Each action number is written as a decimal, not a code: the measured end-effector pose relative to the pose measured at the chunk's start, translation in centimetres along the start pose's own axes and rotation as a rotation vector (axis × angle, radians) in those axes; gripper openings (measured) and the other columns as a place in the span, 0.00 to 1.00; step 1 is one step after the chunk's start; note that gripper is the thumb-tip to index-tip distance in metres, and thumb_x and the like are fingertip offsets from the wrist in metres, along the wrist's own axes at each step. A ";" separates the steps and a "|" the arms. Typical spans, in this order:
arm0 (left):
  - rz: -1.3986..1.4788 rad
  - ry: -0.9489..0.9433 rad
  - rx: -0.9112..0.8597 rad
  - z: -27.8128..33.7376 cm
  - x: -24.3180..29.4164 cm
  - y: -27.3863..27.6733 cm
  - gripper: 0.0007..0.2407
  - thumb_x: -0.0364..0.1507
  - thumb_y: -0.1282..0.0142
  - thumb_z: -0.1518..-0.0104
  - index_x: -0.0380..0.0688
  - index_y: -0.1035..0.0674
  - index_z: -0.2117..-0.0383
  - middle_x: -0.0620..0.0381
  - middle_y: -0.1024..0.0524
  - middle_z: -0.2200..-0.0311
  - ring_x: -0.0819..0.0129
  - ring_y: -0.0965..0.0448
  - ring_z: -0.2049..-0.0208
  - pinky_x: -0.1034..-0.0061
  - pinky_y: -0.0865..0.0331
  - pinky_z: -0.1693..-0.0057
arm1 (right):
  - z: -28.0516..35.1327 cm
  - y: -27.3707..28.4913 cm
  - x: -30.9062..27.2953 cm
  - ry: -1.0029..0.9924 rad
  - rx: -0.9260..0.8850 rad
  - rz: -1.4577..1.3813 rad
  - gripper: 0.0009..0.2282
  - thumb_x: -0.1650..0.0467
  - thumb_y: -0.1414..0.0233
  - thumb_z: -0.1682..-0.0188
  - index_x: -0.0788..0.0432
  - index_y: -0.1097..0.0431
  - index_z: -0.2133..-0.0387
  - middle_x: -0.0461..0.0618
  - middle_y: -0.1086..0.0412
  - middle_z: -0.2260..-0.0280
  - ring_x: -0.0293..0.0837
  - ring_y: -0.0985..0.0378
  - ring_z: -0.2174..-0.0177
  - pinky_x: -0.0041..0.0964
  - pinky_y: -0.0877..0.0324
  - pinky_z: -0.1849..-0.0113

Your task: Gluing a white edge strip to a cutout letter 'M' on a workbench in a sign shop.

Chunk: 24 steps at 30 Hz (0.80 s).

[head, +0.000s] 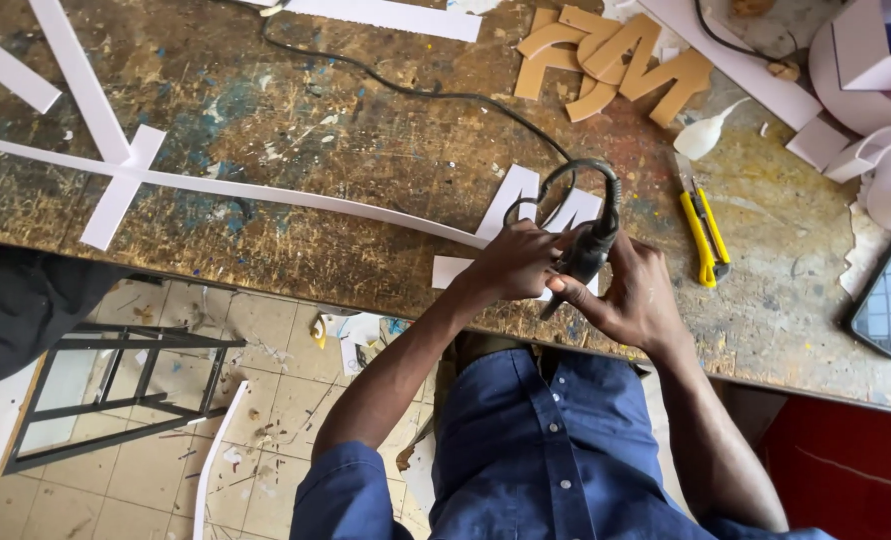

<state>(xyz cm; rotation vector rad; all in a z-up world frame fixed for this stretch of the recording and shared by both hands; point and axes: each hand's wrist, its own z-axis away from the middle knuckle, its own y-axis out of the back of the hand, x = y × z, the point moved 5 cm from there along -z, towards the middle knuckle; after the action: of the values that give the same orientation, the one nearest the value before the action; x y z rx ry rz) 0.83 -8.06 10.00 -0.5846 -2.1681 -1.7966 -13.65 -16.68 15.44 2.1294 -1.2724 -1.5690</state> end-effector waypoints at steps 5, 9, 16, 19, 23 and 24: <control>-0.247 -0.122 0.114 -0.6 -3.5 -4.3 0.10 0.38 0.32 0.49 0.45 0.12 0.73 0.59 0.20 0.62 0.55 0.18 0.58 0.56 0.25 0.52 | -0.4 0.0 -0.9 -0.004 -0.001 0.017 0.21 0.58 0.33 0.47 0.60 0.27 0.51 0.56 0.15 0.63 0.67 0.12 0.65 0.61 0.20 0.60; -0.241 -0.059 0.151 -0.3 -6.4 -7.4 0.20 0.41 0.28 0.49 0.46 0.16 0.54 0.57 0.21 0.51 0.53 0.16 0.49 0.56 0.21 0.49 | -1.0 0.1 -1.5 -0.050 0.004 0.032 0.21 0.56 0.33 0.46 0.60 0.29 0.55 0.59 0.17 0.70 0.68 0.12 0.67 0.62 0.21 0.60; -0.212 -0.013 0.032 -0.2 -10.8 -10.4 0.32 0.51 0.22 0.50 0.53 0.22 0.41 0.53 0.15 0.44 0.50 0.17 0.35 0.50 0.22 0.38 | -0.4 0.1 -1.5 -0.068 -0.018 0.054 0.23 0.56 0.33 0.47 0.62 0.31 0.56 0.64 0.17 0.71 0.72 0.13 0.67 0.66 0.21 0.60; -0.187 0.017 -0.075 0.3 -8.0 -5.7 0.27 0.47 0.23 0.48 0.52 0.20 0.45 0.56 0.14 0.47 0.52 0.18 0.36 0.50 0.25 0.38 | 0.1 0.0 0.4 -0.072 -0.027 0.037 0.21 0.57 0.33 0.47 0.58 0.28 0.52 0.57 0.14 0.64 0.68 0.11 0.63 0.63 0.20 0.58; -0.151 -0.011 -0.111 0.9 -9.9 -7.0 0.20 0.41 0.27 0.43 0.48 0.19 0.50 0.55 0.15 0.45 0.53 0.22 0.32 0.51 0.26 0.35 | 0.2 0.2 0.4 -0.075 -0.028 0.034 0.22 0.56 0.34 0.47 0.59 0.28 0.51 0.59 0.15 0.65 0.69 0.11 0.63 0.65 0.21 0.58; -0.137 -0.050 -0.077 1.0 -10.1 -7.3 0.19 0.40 0.28 0.41 0.47 0.20 0.48 0.54 0.16 0.44 0.52 0.23 0.31 0.50 0.27 0.33 | 0.4 0.1 0.6 -0.080 -0.034 0.037 0.22 0.56 0.34 0.47 0.58 0.28 0.51 0.58 0.14 0.64 0.68 0.11 0.63 0.65 0.20 0.57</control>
<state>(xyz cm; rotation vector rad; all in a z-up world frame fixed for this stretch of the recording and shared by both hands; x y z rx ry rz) 6.36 -9.52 -1.11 -0.5149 -2.2298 -1.9628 -14.03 -17.08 14.96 2.0300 -1.2925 -1.6638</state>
